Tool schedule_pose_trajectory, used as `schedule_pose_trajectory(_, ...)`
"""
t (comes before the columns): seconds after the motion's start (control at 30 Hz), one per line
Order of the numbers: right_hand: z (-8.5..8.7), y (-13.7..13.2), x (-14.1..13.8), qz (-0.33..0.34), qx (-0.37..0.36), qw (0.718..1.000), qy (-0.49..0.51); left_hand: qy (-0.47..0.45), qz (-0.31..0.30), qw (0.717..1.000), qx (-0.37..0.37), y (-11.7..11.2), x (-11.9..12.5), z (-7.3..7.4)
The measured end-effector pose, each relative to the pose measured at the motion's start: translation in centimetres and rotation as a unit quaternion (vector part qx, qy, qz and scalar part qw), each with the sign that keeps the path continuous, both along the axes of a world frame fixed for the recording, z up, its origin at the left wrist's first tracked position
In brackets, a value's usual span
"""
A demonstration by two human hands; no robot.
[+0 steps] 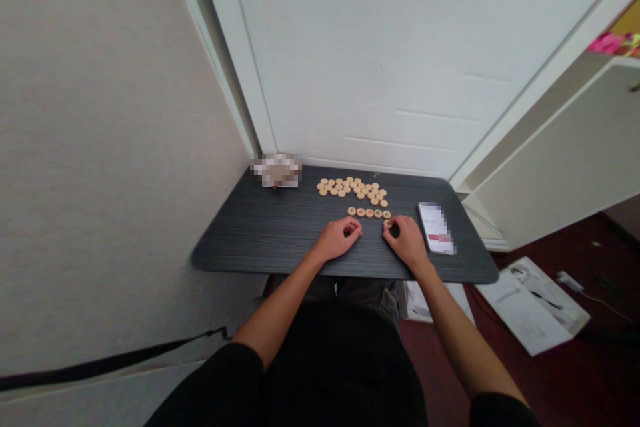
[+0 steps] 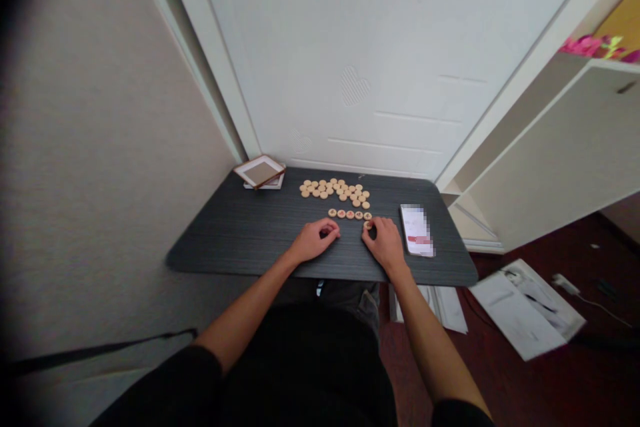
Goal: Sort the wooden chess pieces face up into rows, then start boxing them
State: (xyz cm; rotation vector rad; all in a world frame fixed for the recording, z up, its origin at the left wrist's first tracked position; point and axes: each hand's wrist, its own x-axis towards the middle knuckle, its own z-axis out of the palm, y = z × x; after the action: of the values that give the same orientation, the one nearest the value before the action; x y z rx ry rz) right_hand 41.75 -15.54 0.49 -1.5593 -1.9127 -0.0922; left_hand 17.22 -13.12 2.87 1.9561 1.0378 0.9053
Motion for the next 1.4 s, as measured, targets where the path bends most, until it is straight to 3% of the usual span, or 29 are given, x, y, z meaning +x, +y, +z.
schedule_pose_trajectory(1.4, -0.19, 0.20, 0.15, 0.007, 0.002, 1.000, 0.002, 0.008, -0.001, 1.000, 0.004, 0.11, 0.01, -0.18)
